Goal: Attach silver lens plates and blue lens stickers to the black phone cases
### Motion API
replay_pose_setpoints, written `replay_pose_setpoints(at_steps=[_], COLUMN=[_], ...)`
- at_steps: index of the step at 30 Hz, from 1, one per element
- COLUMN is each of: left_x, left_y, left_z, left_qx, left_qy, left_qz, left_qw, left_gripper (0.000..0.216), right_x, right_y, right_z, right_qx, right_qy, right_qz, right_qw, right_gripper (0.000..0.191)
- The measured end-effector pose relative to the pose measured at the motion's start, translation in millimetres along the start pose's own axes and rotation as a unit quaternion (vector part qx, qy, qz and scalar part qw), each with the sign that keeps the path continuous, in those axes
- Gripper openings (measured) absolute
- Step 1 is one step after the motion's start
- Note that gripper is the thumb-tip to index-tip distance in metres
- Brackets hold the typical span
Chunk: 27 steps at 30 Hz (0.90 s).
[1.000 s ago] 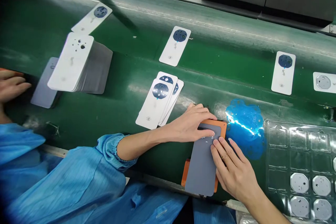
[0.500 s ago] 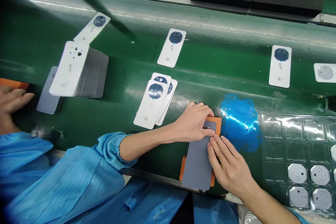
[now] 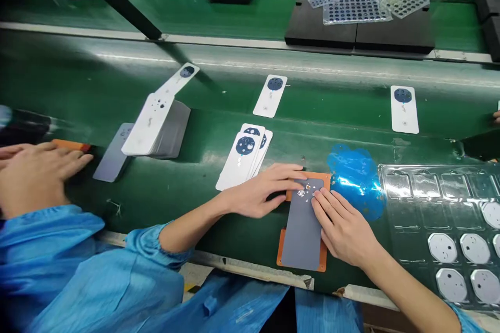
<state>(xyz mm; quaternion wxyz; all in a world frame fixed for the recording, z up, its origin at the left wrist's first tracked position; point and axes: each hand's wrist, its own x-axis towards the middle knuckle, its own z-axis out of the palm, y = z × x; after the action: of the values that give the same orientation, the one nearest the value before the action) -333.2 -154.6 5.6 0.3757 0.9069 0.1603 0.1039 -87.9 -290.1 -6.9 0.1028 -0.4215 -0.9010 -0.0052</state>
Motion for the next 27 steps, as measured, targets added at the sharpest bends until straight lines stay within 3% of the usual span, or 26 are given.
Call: replay_pose_setpoints(at_steps=[2,5,14,19,24,27], left_x=[-16,-27,-22,-12,-4,0], left_y=[1,0,1,8,21,24], left_z=[4,19,52,64,62,59], left_qx=[0.033,0.069,0.170,0.094,-0.042,-0.080], left_qy=[-0.035,-0.008,0.121,0.240,0.251,0.241], left_qz=[0.012,0.000,0.006,-0.053,-0.196,-0.221], left_qw=[0.999,0.998,0.978,0.965,0.947,0.942], left_gripper=[0.056,0.066,0.039,0.035,0.043,0.057], right_x=[0,1,8,13,25,32], right_y=[0,-1,4,8,15,22], right_z=[3,5,7,8,-6,-19], right_qx=[0.004,0.012,0.009,0.009,0.007,0.022], right_qy=[0.017,0.036,0.082,0.109,0.124,0.130], right_qz=[0.004,0.009,0.003,-0.011,-0.031,-0.030], right_qw=[1.000,0.999,0.997,0.994,0.992,0.991], right_gripper=[0.049,0.047,0.039,0.033,0.028,0.028])
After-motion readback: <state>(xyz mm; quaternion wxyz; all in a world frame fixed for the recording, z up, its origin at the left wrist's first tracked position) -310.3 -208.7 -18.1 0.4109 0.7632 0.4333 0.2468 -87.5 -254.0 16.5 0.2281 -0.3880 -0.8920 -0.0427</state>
